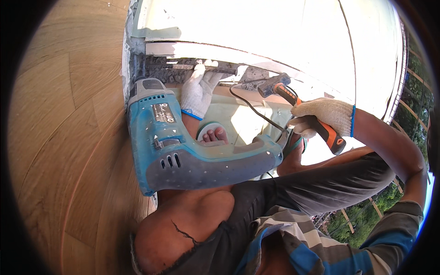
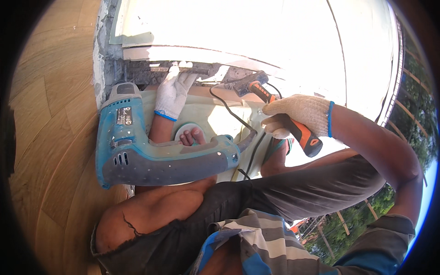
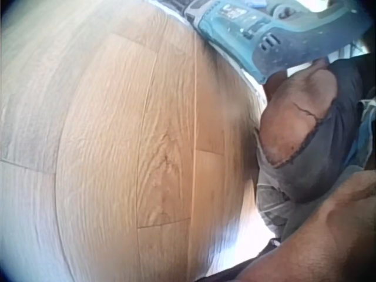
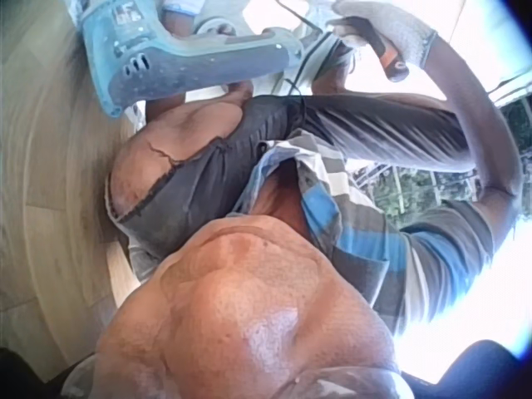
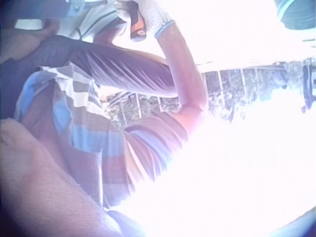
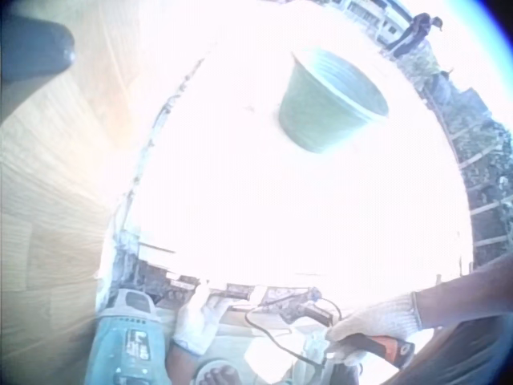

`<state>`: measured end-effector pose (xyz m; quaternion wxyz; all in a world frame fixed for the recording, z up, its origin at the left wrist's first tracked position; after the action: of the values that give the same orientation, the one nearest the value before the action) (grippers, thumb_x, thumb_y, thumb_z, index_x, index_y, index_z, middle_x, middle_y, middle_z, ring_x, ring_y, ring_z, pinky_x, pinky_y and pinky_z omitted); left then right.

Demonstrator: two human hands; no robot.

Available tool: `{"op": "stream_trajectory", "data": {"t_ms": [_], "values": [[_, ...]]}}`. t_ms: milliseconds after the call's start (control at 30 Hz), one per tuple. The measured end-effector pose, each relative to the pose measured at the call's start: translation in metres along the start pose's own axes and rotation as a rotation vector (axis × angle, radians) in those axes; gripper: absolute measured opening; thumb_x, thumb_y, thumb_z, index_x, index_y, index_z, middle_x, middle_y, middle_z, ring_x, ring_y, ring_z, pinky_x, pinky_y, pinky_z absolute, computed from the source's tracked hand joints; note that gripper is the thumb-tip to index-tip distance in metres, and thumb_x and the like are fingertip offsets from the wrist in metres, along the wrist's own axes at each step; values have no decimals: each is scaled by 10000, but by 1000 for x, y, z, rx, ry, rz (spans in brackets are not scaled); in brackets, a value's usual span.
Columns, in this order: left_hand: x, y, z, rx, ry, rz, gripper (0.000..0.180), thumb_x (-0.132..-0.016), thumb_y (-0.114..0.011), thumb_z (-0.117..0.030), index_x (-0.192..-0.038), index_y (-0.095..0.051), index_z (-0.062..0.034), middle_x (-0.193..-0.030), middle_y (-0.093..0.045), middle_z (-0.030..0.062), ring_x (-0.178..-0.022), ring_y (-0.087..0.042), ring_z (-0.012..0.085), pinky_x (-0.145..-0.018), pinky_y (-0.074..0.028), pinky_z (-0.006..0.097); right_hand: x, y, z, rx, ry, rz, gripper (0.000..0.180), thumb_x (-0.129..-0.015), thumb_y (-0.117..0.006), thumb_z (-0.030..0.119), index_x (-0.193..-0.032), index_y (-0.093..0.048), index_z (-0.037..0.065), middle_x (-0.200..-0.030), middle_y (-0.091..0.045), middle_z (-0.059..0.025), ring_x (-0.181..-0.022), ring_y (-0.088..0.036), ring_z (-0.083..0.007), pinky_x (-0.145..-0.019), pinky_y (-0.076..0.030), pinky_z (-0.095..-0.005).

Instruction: The person uses a rotary hammer drill to create holes in a tiled floor. They repeatedly position the drill, operate it, and clear debris. A hammer and a red tool are also handled during the process.

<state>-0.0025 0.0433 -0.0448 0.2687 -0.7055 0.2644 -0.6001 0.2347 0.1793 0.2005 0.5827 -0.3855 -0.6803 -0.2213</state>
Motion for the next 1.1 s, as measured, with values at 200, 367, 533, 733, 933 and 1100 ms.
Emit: {"op": "stream_trajectory", "data": {"t_ms": [200,367,533,733,933,1100], "values": [[-4,-3,1,-32,-1,45,278,-1165,-573,-141,-1419,-579,-28,-1412,-654,157,-1395,-631,338,-1231,-534,567,31,38,14,984,123,-401,420,-1105,-666,391,-1191,-690,-19,-799,-728,-130,-715,-726,-234,-620,-580,-384],[-5,-6,3,-22,26,16,255,-1165,-567,-133,-1403,-591,-44,-1404,-662,143,-1375,-651,320,-1226,-544,540,60,43,55,1652,694,-642,313,-1060,-691,305,-1252,-674,59,-878,-735,-197,-810,-762,-394,-751,-589,-507],[-2,-7,-1,-30,10,0,247,-1165,-560,-122,-1396,-594,-43,-1397,-666,137,-1361,-659,317,-1220,-551,538,52,40,85,1895,738,-618,218,-1019,-732,253,-1137,-689,74,-874,-740,-157,-812,-782,-339,-764,-625,-479],[5,-12,0,-36,5,12,235,-1173,-553,-150,-1377,-609,-47,-1400,-671,123,-1411,-607,335,-1291,-447,553,35,21,105,2511,341,-452,263,-980,-791,333,-1066,-773,85,-850,-778,-115,-875,-818,-313,-804,-664,-449],[5,-13,1,-68,-10,-72,218,-1160,-579,-131,-1361,-613,-55,-1382,-676,97,-1416,-609,317,-1297,-436,563,4,-54,131,2795,660,-455,339,-909,-874,417,-1058,-811,119,-928,-799,-61,-956,-823,-262,-851,-682,-421],[6,-12,-3,-58,-32,-21,194,-1157,-581,-119,-1340,-623,-66,-1376,-674,94,-1412,-614,314,-1265,-483,565,6,-81,132,2737,693,-464,342,-905,-879,411,-1069,-809,119,-923,-800,-60,-948,-824,-259,-851,-682,-419]]}}
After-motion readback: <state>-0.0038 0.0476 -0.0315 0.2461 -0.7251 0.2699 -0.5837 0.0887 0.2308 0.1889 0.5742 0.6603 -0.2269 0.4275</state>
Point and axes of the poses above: each hand's wrist, its own x-axis away from the middle knuckle, its own y-axis out of the back of the hand, z = x × y, the point moved 6 cm from there along -x, towards the middle knuckle
